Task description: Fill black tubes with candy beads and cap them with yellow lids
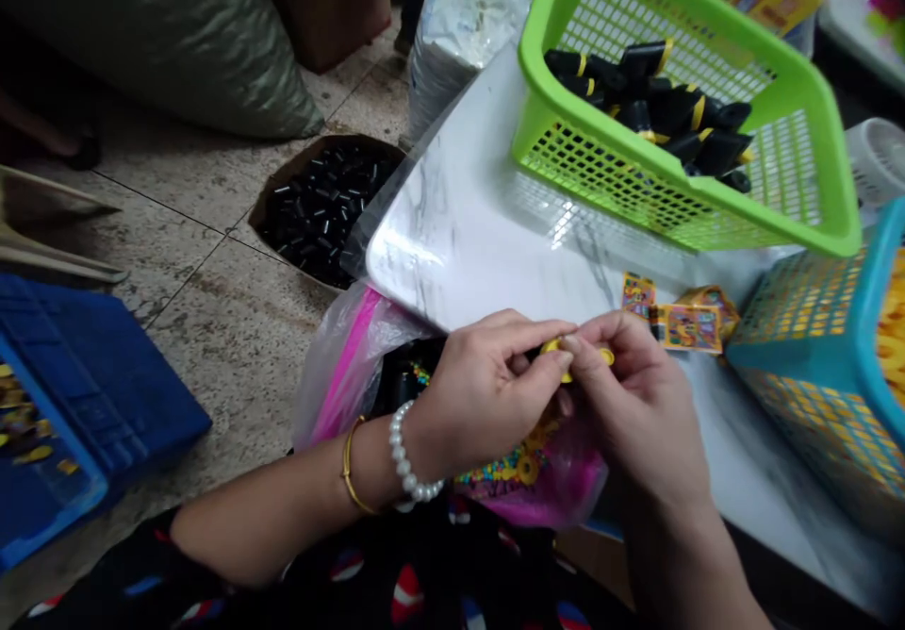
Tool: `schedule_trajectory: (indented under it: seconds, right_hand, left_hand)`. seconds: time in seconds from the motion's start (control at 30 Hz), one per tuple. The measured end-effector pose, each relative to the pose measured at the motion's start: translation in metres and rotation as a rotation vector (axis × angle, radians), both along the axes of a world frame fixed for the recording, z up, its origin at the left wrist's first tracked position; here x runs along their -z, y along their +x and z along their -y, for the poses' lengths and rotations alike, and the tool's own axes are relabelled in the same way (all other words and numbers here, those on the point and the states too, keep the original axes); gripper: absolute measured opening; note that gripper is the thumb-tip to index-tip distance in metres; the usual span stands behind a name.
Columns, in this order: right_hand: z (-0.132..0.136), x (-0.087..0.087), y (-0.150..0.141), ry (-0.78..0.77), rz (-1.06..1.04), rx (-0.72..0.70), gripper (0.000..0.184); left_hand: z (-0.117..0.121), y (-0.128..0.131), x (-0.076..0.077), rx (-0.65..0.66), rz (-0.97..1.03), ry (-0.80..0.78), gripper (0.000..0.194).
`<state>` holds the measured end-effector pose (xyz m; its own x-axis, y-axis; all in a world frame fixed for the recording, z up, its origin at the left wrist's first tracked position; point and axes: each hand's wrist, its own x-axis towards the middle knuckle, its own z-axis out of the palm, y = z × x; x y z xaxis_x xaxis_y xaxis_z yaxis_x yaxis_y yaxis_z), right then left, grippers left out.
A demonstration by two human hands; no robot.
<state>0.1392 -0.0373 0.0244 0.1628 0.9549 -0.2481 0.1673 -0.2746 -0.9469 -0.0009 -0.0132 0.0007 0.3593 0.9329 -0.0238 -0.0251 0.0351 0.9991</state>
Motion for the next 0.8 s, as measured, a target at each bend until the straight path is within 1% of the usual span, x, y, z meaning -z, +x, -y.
schedule_trajectory:
  seconds: [0.1, 0.2, 0.3, 0.33, 0.37, 0.43, 0.5, 0.53, 0.63, 0.73, 0.8]
  right_hand:
    - [-0.003, 0.002, 0.003, -0.015, -0.036, -0.017, 0.022]
    - [-0.003, 0.006, 0.004, -0.054, -0.065, -0.038, 0.025]
    - [-0.002, 0.009, 0.006, -0.008, -0.056, -0.003, 0.028]
    - [-0.001, 0.009, 0.007, 0.0, -0.097, -0.008, 0.029]
    - [0.0, 0.009, 0.009, -0.007, -0.164, -0.021, 0.03]
    - [0.002, 0.007, 0.017, -0.07, -0.326, -0.059, 0.033]
    - [0.002, 0.004, 0.027, -0.155, -0.43, -0.083, 0.034]
    - [0.001, 0.003, 0.033, -0.191, -0.446, -0.091, 0.032]
    - [-0.007, 0.002, 0.047, -0.236, -0.428, -0.152, 0.025]
    - [-0.018, 0.0, 0.05, -0.232, -0.377, -0.262, 0.028]
    - [-0.025, -0.004, 0.045, -0.266, -0.316, -0.339, 0.031]
  left_hand:
    - [0.003, 0.003, 0.005, -0.044, -0.022, 0.029, 0.027]
    - [0.009, 0.002, 0.011, -0.055, -0.035, 0.111, 0.029]
    - [0.012, 0.0, 0.014, -0.034, -0.066, 0.217, 0.051]
    - [0.013, -0.001, 0.015, -0.037, -0.071, 0.247, 0.053]
    - [0.013, -0.001, 0.015, -0.046, -0.074, 0.272, 0.049]
    - [0.012, -0.001, 0.017, -0.065, -0.076, 0.316, 0.035]
    - [0.012, -0.001, 0.02, -0.075, -0.079, 0.356, 0.032]
    - [0.013, -0.001, 0.021, -0.082, -0.082, 0.375, 0.032]
    - [0.013, 0.0, 0.025, -0.111, -0.076, 0.437, 0.033]
    - [0.012, 0.001, 0.028, -0.137, -0.071, 0.464, 0.033]
    - [0.011, 0.002, 0.028, -0.132, -0.071, 0.45, 0.033]
